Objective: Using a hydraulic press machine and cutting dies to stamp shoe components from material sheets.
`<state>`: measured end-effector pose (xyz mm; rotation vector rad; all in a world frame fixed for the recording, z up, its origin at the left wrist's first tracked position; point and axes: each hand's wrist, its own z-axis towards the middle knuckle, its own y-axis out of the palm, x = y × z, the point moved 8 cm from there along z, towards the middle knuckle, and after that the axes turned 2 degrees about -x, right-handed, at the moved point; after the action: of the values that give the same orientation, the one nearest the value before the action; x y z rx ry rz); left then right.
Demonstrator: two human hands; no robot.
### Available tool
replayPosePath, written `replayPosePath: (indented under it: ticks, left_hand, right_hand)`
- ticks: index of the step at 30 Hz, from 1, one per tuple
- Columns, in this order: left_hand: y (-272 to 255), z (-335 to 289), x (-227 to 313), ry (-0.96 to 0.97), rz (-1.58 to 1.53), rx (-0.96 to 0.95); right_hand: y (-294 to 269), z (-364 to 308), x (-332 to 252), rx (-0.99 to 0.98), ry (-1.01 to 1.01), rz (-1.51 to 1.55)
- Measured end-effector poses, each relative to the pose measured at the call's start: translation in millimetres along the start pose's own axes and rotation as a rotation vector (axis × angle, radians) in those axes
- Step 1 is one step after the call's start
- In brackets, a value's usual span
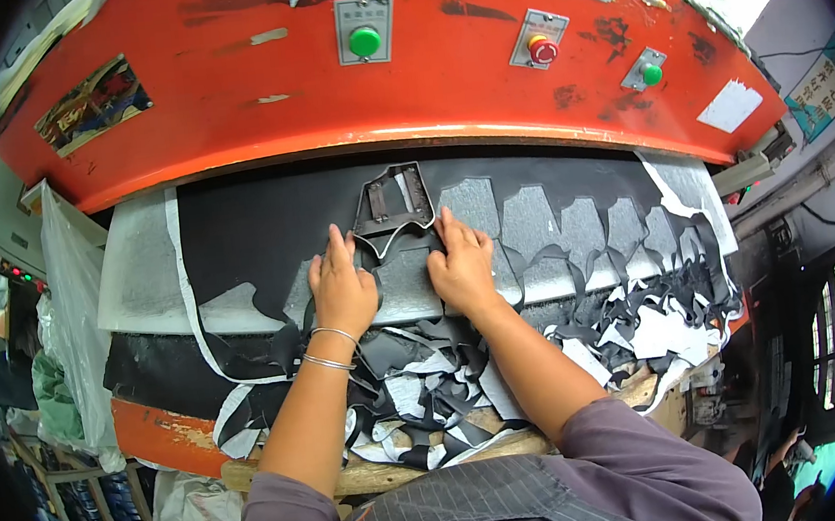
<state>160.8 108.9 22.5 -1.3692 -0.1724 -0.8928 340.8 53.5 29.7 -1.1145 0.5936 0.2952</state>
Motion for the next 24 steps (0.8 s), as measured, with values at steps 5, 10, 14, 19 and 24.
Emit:
replayPosePath:
  ticks: [5, 10, 14, 19, 24]
  left_hand:
    - [-2.8, 4.9, 3.7, 0.027, 0.045, -0.1]
    - [-4.4, 5.0, 5.5, 0.07, 0.082, -0.094]
    - [-4.3, 3.6, 6.9, 0.062, 0.07, -0.093]
    - [-7.4, 7.7, 9.6, 0.044, 0.067, -0.113]
    - [-18.8, 7.4, 21.6, 0.03, -0.01, -0.08]
  right_hand:
    - [-4.7, 0.1, -4.9, 0.017, -0.077, -0.072]
    - [-5.7, -0.7, -6.9, 0.029, -0.12, -0.111]
    - [-4.0, -1.1, -7.4, 0.022, -0.142, -0.126]
    - [-6.3, 0.9, -11.6, 0.02, -0.14, -0.167]
    - [-25.7, -0.8, -6.6, -0.03, -0.047, -0.042]
